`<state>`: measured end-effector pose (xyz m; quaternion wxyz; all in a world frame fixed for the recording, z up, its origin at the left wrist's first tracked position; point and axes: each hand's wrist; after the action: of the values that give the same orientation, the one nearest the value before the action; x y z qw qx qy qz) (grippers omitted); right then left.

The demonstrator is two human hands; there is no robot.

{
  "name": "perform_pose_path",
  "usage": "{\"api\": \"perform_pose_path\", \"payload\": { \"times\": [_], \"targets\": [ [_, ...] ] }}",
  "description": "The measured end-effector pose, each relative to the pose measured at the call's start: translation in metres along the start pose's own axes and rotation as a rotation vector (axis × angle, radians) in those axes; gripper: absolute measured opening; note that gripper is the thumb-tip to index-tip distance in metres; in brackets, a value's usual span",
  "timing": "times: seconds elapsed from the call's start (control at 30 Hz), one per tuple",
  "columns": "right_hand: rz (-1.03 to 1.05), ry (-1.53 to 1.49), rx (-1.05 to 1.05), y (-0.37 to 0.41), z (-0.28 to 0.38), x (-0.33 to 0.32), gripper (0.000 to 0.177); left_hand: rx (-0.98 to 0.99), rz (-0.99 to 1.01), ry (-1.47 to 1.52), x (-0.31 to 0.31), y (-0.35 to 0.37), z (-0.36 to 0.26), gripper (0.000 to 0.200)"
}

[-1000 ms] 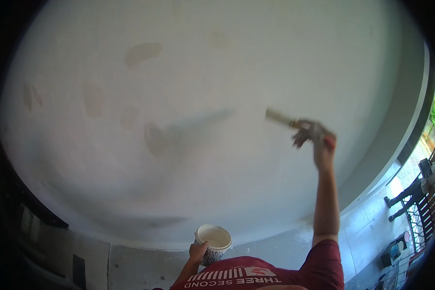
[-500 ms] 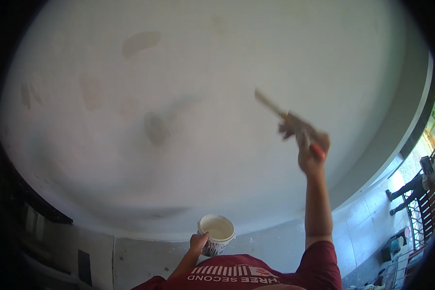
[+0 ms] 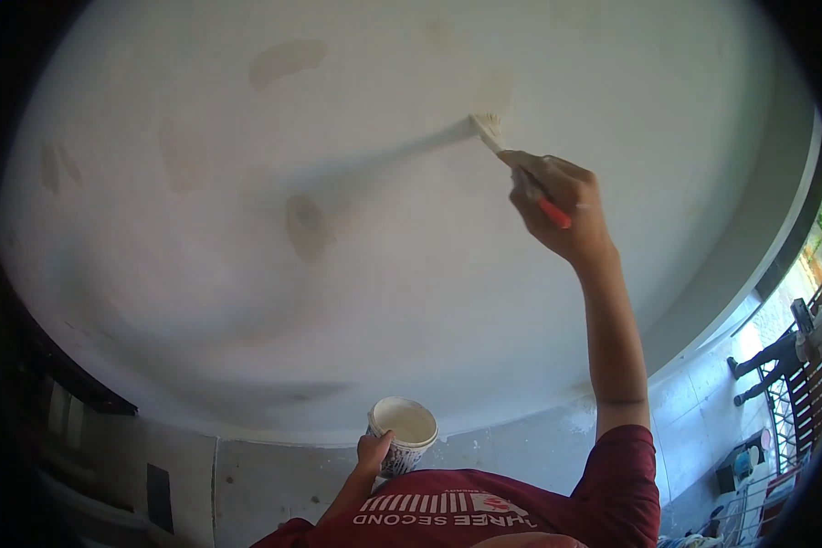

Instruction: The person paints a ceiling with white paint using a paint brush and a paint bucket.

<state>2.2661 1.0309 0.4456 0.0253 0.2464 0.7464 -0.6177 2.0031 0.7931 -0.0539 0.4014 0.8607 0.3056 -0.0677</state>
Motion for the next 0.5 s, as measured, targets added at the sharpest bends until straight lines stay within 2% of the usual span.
{"api": "perform_pose_path", "payload": {
  "times": [0.13,0.17,0.27,0.3,0.4,0.47,0.5],
  "targets": [
    [-0.200,0.062,-0.074,-0.013,-0.001,-0.015,0.030,0.016,-0.027,-0.024,0.005,-0.015,0.009,0.047],
    [-0.199,0.096,-0.032,-0.019,-0.001,-0.016,0.031,0.012,-0.013,0.005,0.008,-0.024,0.015,0.046],
    [-0.185,0.114,-0.100,-0.023,-0.012,-0.006,0.030,0.006,0.028,0.068,0.011,-0.030,0.022,0.044],
    [-0.112,0.069,-0.118,-0.023,-0.007,-0.003,0.027,0.006,0.043,0.074,0.006,-0.009,0.007,0.043],
    [0.117,-0.091,0.106,-0.014,0.010,-0.009,0.025,-0.056,0.077,0.074,0.005,-0.008,0.007,0.048],
    [0.023,-0.123,0.062,-0.012,0.004,-0.019,0.025,-0.074,0.076,0.075,0.005,-0.015,0.007,0.051],
    [-0.050,-0.099,0.038,-0.014,0.001,-0.021,0.025,-0.067,0.066,0.080,0.002,0.004,-0.006,0.052]
  ]
}}
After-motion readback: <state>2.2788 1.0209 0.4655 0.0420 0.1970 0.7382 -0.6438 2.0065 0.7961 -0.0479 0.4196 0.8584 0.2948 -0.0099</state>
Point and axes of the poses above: each hand's wrist, its own y-axis away from the middle knuckle, its own x-axis out of the palm, z = x × y, and after that the axes turned 15 degrees about -x, right-handed
